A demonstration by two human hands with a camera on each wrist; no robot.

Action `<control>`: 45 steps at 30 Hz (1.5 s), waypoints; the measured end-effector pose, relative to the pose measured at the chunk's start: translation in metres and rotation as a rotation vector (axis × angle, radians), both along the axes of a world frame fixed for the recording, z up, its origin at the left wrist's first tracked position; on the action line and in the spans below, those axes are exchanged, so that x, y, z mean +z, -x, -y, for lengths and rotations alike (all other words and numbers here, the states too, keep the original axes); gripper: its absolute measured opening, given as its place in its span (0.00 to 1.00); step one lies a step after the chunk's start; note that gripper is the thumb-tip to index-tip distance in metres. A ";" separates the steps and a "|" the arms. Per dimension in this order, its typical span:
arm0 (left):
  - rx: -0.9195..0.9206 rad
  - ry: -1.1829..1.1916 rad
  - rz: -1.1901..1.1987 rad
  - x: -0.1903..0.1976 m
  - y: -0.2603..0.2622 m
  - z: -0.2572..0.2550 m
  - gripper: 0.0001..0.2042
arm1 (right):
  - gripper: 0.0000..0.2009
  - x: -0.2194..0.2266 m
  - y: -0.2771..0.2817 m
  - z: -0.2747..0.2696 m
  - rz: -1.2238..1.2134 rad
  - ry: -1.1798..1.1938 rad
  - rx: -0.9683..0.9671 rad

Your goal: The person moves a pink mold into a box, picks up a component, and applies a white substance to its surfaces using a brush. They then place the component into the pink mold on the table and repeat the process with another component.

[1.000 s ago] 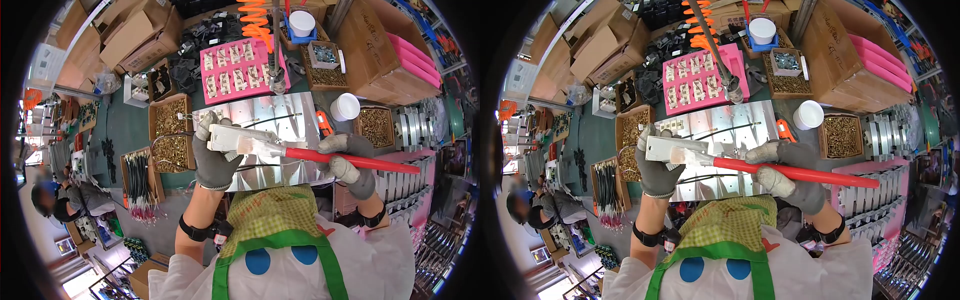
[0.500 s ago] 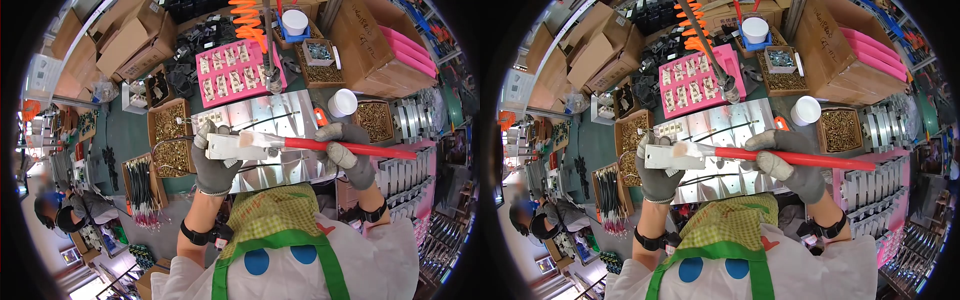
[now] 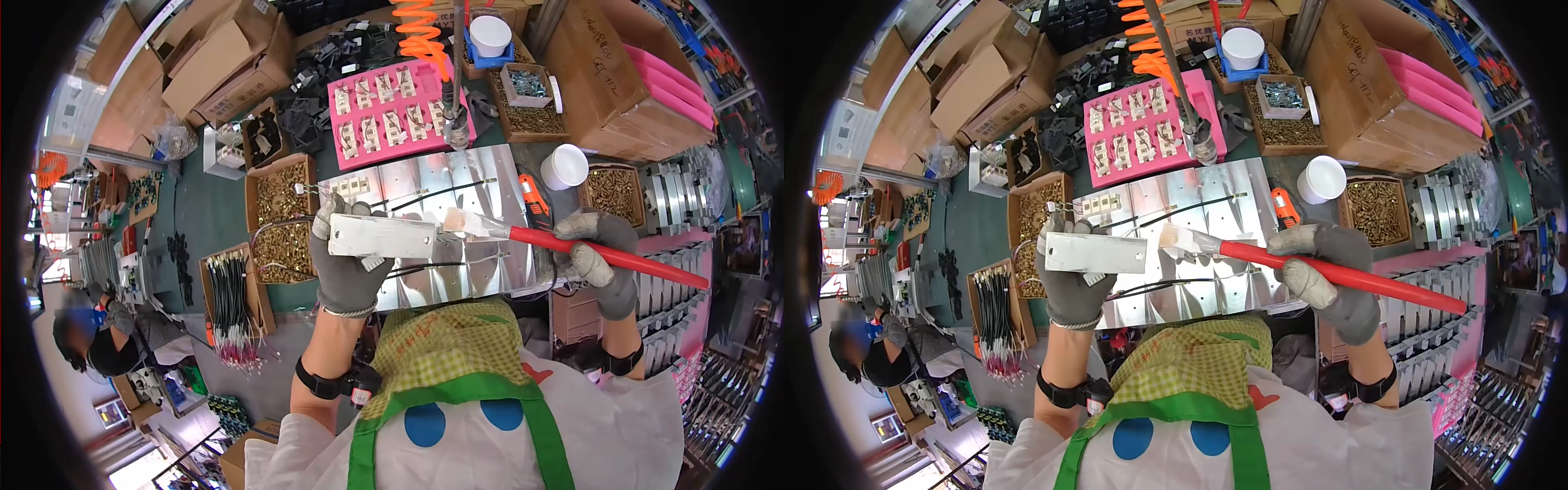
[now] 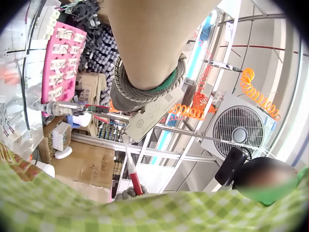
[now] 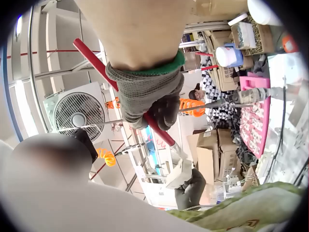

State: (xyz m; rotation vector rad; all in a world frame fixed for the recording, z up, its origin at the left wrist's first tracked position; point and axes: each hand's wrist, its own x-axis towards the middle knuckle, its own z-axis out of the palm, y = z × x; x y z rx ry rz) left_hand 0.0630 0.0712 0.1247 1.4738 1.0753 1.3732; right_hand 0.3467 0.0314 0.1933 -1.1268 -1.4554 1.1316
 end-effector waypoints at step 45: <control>-0.327 0.632 1.353 -0.022 0.041 0.018 0.32 | 0.10 0.029 0.078 -0.007 0.361 -0.544 0.142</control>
